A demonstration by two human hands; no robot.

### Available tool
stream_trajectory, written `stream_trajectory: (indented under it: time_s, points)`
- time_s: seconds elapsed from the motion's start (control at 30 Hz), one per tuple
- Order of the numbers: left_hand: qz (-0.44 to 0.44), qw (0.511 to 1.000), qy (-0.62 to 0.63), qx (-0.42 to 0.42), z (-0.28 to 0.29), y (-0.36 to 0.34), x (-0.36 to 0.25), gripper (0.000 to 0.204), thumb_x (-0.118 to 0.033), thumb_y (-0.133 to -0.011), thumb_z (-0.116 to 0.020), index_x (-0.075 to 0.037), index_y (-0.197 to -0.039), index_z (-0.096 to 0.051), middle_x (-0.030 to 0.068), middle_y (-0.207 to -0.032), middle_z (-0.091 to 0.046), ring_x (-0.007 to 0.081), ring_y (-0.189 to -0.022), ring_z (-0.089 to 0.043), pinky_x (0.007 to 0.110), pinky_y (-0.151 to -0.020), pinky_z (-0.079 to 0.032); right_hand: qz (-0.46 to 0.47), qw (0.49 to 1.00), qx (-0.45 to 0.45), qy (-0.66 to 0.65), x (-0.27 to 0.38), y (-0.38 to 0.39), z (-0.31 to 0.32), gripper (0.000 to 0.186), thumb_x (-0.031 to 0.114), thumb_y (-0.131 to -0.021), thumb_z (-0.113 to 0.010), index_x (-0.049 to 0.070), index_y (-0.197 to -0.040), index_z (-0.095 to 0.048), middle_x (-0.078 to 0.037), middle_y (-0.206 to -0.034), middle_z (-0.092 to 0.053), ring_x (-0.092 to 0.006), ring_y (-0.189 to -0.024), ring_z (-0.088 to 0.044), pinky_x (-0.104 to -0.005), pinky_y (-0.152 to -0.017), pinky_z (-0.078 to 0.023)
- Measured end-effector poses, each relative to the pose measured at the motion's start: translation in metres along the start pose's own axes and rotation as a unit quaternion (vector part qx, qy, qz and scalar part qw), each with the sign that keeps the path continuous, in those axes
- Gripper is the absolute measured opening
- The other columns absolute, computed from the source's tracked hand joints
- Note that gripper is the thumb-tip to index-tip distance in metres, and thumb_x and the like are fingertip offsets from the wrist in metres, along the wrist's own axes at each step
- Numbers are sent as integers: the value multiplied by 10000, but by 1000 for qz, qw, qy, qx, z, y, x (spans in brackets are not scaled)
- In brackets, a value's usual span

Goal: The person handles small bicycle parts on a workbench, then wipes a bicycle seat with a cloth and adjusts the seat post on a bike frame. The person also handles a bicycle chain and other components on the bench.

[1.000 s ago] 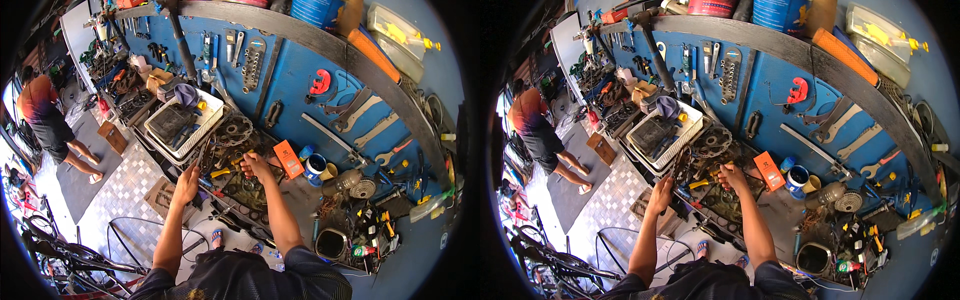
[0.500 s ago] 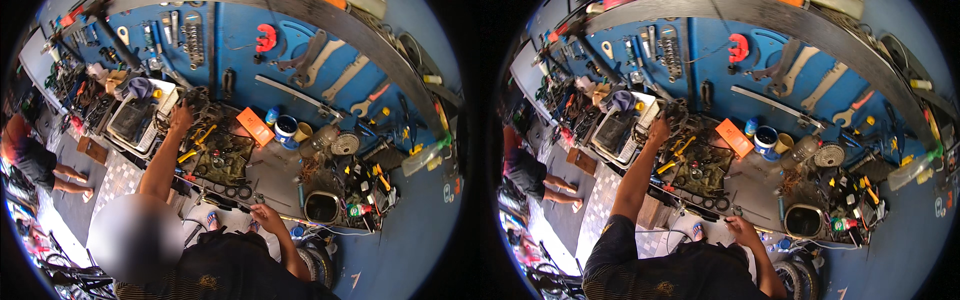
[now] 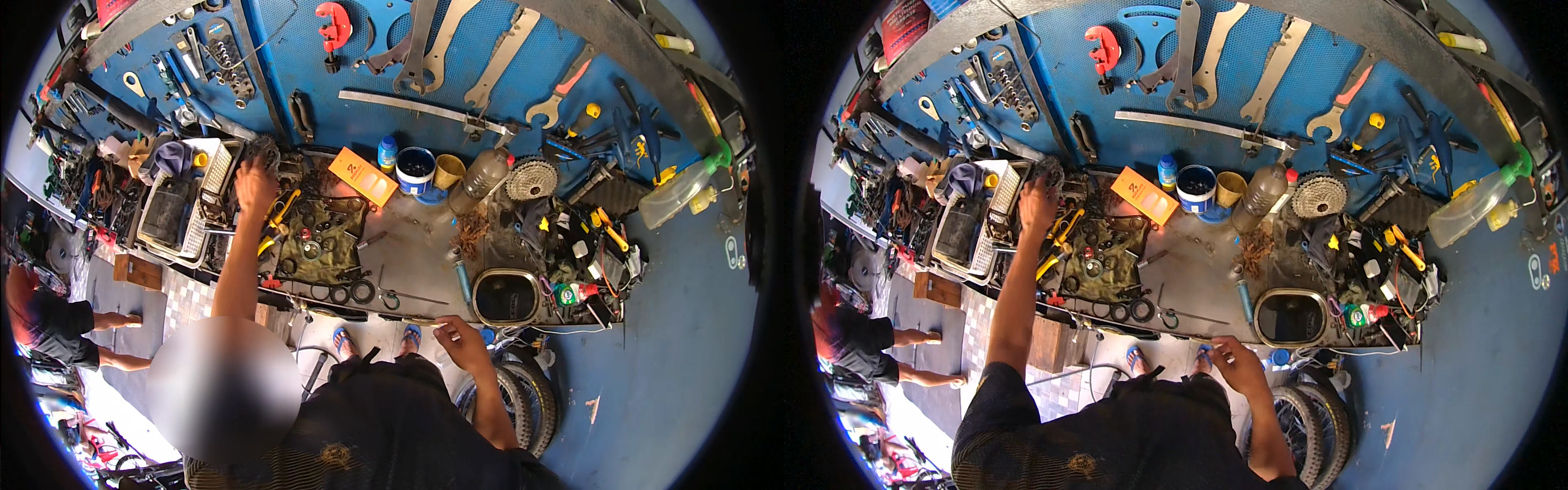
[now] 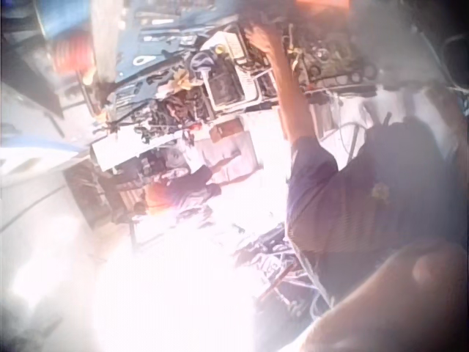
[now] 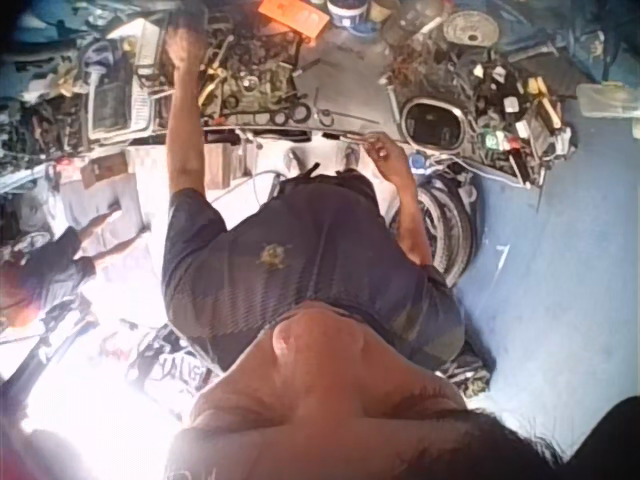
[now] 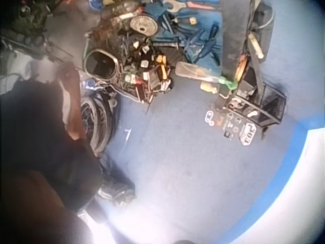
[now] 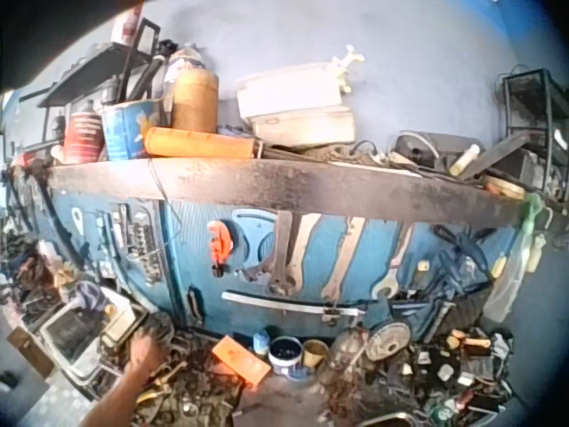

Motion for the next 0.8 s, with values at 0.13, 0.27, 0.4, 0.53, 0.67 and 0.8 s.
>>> stream_trajectory:
  time_s: [0.13,0.27,0.4,0.53,0.67,0.8]
  points:
    - [-193,960,183,92,-18,95,-109,181,-199,-918,-731,-78,-1041,-785,153,-1075,-764,383,-936,-739,477,-821,-608,41,999,1,-2,9,-21,8,298,235,-975,-734,72,-1217,-671,-134,-995,-777,-275,-857,-761,-384,-775,-586]
    - [-198,954,92,207,-63,167,-176,250,-266,-885,-764,-96,-1069,-764,145,-1116,-699,342,-1151,-635,456,-994,-547,143,986,-15,82,31,-49,0,265,247,-961,-711,93,-1175,-685,-124,-988,-755,-320,-877,-736,-407,-786,-588]
    - [-191,950,-1,246,-94,180,-187,193,-125,-887,-656,-63,-1064,-703,124,-1144,-663,334,-1199,-593,450,-1021,-521,258,930,-79,250,48,-74,-24,197,209,-897,-727,116,-1067,-688,-83,-973,-689,-284,-970,-676,-410,-819,-570]
    - [-210,945,8,250,-105,178,-181,207,-208,-915,-710,-88,-1084,-705,117,-1153,-651,349,-1223,-586,483,-1002,-539,257,902,-33,345,34,-91,-54,189,180,-890,-719,106,-1059,-678,-83,-963,-676,-291,-964,-668,-416,-831,-562]
    - [-244,941,12,236,-97,179,-185,181,-130,-889,-655,-63,-1049,-708,130,-1155,-663,342,-1210,-599,464,-1031,-527,256,899,-7,356,25,-102,-69,191,181,-889,-713,102,-1057,-672,-87,-979,-672,-299,-982,-663,-423,-831,-562]
    - [-150,965,116,184,-66,164,-175,151,-74,-868,-655,-31,-1007,-697,172,-1149,-663,385,-1100,-653,472,-957,-557,231,895,1,381,28,-107,-70,182,191,-886,-721,97,-1033,-671,-97,-1017,-666,-306,-995,-665,-431,-835,-564]
Point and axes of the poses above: each hand's wrist, its own y-axis away from the middle knuckle, its own z-axis out of the back of the hand, x = y × z, the point moved 6 cm from there along -y, towards the middle knuckle
